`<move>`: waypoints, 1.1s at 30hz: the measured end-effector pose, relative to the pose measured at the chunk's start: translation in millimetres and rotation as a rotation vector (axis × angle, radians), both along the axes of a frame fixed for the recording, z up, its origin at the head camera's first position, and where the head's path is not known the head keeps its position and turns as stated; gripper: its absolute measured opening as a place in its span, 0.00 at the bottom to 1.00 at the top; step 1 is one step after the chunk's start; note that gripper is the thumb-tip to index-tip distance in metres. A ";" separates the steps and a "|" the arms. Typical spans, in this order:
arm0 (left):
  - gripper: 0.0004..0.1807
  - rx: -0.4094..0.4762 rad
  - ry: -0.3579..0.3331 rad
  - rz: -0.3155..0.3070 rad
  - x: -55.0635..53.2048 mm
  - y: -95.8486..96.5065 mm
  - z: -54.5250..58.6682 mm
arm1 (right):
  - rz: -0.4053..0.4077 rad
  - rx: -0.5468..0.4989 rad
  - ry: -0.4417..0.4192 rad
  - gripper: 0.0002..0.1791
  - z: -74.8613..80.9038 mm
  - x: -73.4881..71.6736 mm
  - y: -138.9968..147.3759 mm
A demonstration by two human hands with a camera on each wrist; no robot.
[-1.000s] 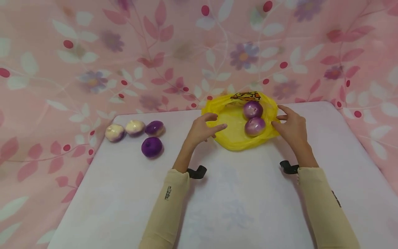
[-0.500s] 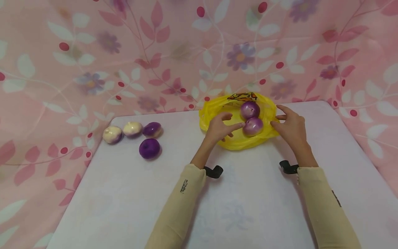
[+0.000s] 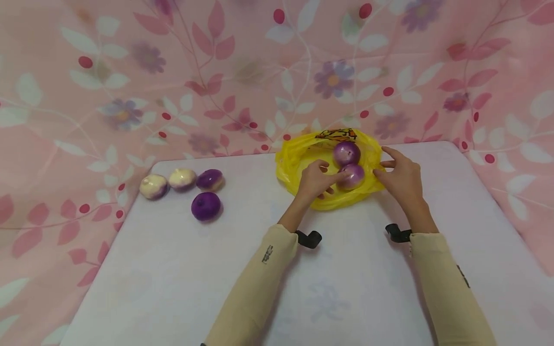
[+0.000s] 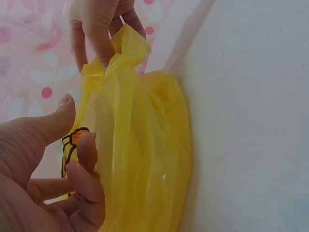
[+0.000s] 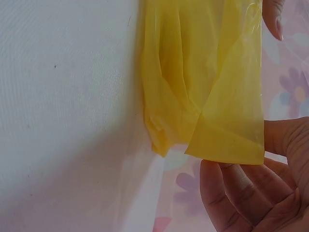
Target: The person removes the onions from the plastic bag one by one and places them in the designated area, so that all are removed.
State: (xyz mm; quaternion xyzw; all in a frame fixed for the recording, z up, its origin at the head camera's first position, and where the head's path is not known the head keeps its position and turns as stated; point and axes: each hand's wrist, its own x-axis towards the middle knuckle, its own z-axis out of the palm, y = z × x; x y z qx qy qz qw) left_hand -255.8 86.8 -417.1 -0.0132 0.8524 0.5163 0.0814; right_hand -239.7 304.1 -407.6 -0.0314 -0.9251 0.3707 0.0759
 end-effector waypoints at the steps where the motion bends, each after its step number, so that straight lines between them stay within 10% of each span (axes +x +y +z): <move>1: 0.39 -0.005 -0.002 0.003 0.0 2.0 0.6 | -0.002 -0.001 0.002 0.38 0.1 0.0 -0.2; 25: 0.28 0.014 -0.029 0.056 1.5 44.6 -1.3 | 0.031 0.052 0.050 0.37 10.8 -0.5 13.2; 33: 0.28 0.009 -0.022 0.025 4.5 31.0 -9.5 | -0.004 0.027 0.042 0.36 -0.1 4.2 -0.2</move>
